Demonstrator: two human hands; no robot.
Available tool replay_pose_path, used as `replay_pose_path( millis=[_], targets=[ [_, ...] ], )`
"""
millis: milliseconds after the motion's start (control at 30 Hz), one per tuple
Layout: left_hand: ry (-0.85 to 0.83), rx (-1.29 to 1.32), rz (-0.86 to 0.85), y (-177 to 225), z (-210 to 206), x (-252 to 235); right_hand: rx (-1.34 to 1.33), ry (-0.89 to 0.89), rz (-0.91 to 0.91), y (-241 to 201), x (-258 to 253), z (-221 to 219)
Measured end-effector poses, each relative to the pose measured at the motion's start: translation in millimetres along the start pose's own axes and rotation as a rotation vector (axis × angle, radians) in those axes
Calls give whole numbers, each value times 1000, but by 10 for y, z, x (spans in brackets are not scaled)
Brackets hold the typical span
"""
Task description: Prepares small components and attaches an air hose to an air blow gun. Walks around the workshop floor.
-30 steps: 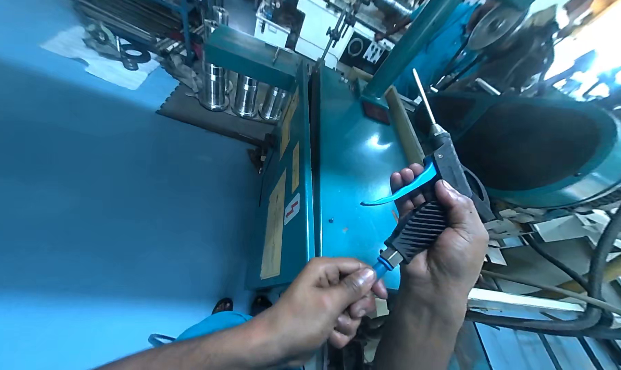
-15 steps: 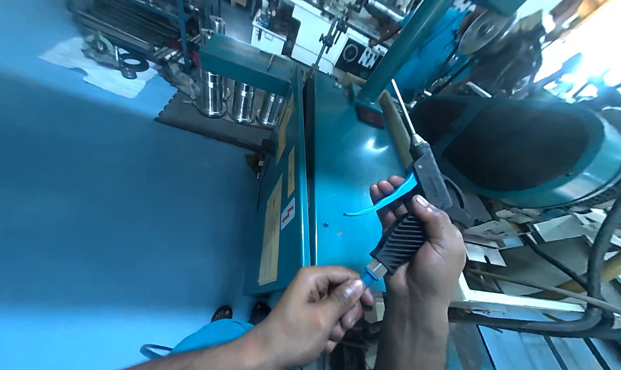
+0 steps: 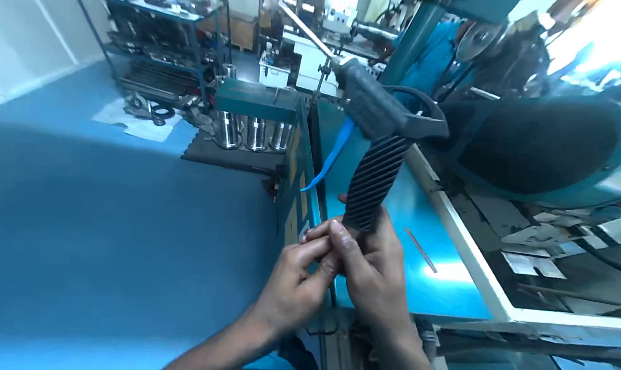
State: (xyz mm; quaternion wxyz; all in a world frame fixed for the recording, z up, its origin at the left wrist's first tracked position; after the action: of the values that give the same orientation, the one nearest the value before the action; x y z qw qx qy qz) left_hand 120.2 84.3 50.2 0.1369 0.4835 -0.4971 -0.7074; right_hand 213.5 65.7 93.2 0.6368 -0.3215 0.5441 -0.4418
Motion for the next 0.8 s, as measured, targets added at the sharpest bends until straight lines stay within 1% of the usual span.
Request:
replay_pose_path(
  millis=[67, 100, 167, 200, 233, 267, 300, 333, 367, 400, 433, 467, 500, 533, 567, 600, 633, 700, 733, 800],
  targets=[
    [46, -330, -23, 107, 313, 113, 88, -48, 70, -55, -90, -97],
    [119, -432, -60, 226, 504, 197, 148, -65, 115, -80, -128, -151],
    [279, -546, -193, 624, 895, 386, 271, -91, 185, -89, -203, -273],
    [315, -626, -272, 872, 1036, 463, 333, -119, 213, -100, -234, -370],
    [309, -736, -341, 1120, 1118, 522, 405, -163, 242, -121, -248, -501],
    [262, -872, -382, 1336, 1145, 554, 458, -224, 276, -136, -251, -664],
    [174, -1018, -392, 1500, 1123, 551, 494, -295, 311, -137, -237, -843],
    [55, -1158, -364, 1596, 1081, 524, 509, -364, 353, -129, -204, -1030],
    [-87, -1270, -301, 1615, 1048, 491, 505, -418, 398, -116, -153, -1211],
    [-242, -1367, -198, 1549, 1051, 474, 496, -471, 430, -97, -86, -1374],
    [-403, -1451, -44, 1413, 1103, 494, 489, -538, 434, -62, -12, -1522],
    [-559, -1493, 161, 1241, 1201, 565, 472, -619, 418, -19, 64, -1648],
    [-706, -1467, 413, 1053, 1316, 691, 450, -702, 384, 32, 145, -1752],
    [-842, -1346, 697, 860, 1413, 873, 412, -789, 333, 91, 231, -1837],
    [-929, -1169, 911, 702, 1460, 1077, 364, -880, 270, 156, 323, -1908],
    [-975, -967, 1049, 581, 1455, 1281, 313, -969, 213, 215, 424, -1966],
    [-990, -765, 1125, 486, 1416, 1472, 266, -1064, 159, 262, 534, -2011],
    [-927, -327, 1156, 363, 1231, 1865, 173, -1246, 75, 335, 783, -2017],
    [-869, -122, 1151, 338, 1095, 2050, 124, -1311, 63, 376, 887, -1962],
    [-726, 214, 1089, 333, 799, 2325, 40, -1369, 113, 459, 1022, -1790]
  ],
)
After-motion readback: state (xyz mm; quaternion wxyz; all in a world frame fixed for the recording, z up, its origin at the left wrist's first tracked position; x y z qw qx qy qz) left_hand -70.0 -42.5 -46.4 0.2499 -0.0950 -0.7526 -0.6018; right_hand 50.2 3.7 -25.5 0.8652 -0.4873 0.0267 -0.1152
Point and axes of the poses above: each hand's wrist, its own x-axis away from the middle knuckle, its own z-axis out of the back of the hand, y = z × x, the point moved 9 cm from there along -x, towards the middle knuckle, and after that the axes turned 8 degrees about -y, right-handed, at the moved point
